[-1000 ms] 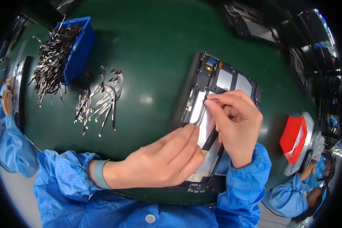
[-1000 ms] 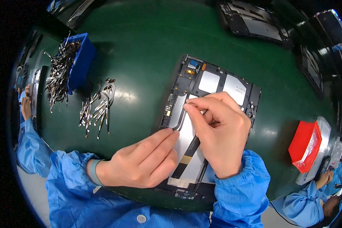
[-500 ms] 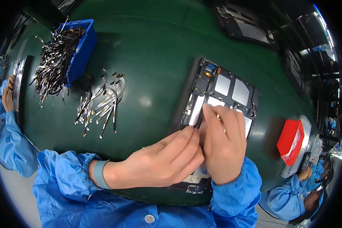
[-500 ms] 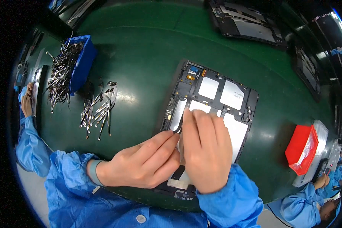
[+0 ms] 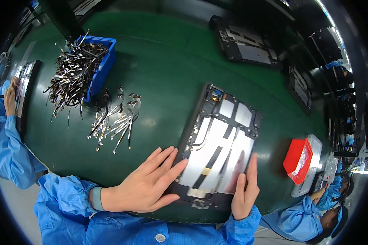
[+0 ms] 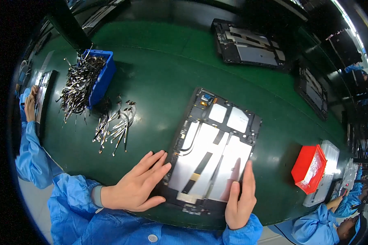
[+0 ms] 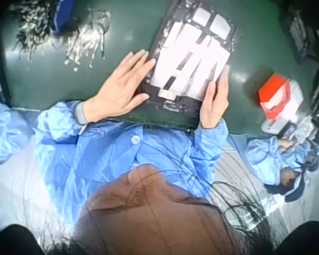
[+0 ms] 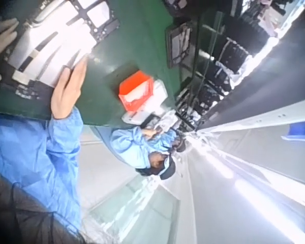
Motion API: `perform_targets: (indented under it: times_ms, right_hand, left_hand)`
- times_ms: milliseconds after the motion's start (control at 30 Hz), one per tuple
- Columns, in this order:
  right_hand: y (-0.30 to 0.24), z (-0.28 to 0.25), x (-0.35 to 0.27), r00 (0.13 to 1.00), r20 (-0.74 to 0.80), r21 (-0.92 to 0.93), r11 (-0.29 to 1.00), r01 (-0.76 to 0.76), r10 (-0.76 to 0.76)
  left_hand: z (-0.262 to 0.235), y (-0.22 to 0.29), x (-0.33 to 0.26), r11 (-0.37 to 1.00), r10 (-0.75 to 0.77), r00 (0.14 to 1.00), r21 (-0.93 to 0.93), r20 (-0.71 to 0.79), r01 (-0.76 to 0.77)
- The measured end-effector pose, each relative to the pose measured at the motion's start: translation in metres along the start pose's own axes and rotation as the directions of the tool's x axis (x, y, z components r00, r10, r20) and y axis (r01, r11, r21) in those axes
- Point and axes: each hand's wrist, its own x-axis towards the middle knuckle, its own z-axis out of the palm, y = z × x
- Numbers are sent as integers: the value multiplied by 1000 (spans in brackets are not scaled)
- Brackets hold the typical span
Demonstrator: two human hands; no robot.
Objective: The person connects ribbon cables and wires to tablet components by hand.
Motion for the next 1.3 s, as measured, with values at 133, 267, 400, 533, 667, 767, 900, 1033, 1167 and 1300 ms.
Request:
perform_targets:
  times_ms: [133, 267, 400, 533, 667, 767, 900, 1033, 1167, 1300]
  right_hand:
    - [-13, 2, 4, 982, -11, 626, 767, -139, 187]
    - [-44, -10, 56, 992, 107, 862, 491, -125, 65]
    - [-104, 34, 153, 993, 94, 912, 405, -59, -68]
    - [-147, 106, 273, 991, -95, 859, 495, 132, -99]
    - [-173, 205, 344, 974, -215, 698, 687, 203, -70]
    - [-169, 238, 364, 961, -253, 630, 735, 252, -113]
    - [-163, 206, 366, 948, -79, 342, 885, 316, -308]
    - [-141, 95, 334, 837, -446, 290, 833, 471, -318]
    - [28, 4, 377, 739, -673, 360, 863, 355, -23]
    - [84, 8, 363, 895, -429, 313, 949, 21, 122]
  left_hand:
    - [-5, -15, -1, 965, 99, 988, -229, -121, -125]
    - [11, -17, -1, 596, 47, 869, -684, -492, -420]
    - [8, -26, -7, 551, -317, 868, -819, -383, -161]
    - [9, -18, 4, 739, -255, 927, -674, -274, 4]
    - [9, -23, -3, 821, -175, 947, -571, -268, -10]
    - [8, -24, 2, 875, -126, 960, -485, -249, -11]
    - [6, -23, 5, 888, -106, 965, -460, -239, -16]
    - [2, -24, -2, 906, -133, 962, -423, -237, 21]
    - [11, -17, 10, 890, -120, 970, -456, -212, 10]
    - [13, -22, 7, 892, -197, 951, -447, -238, 73]
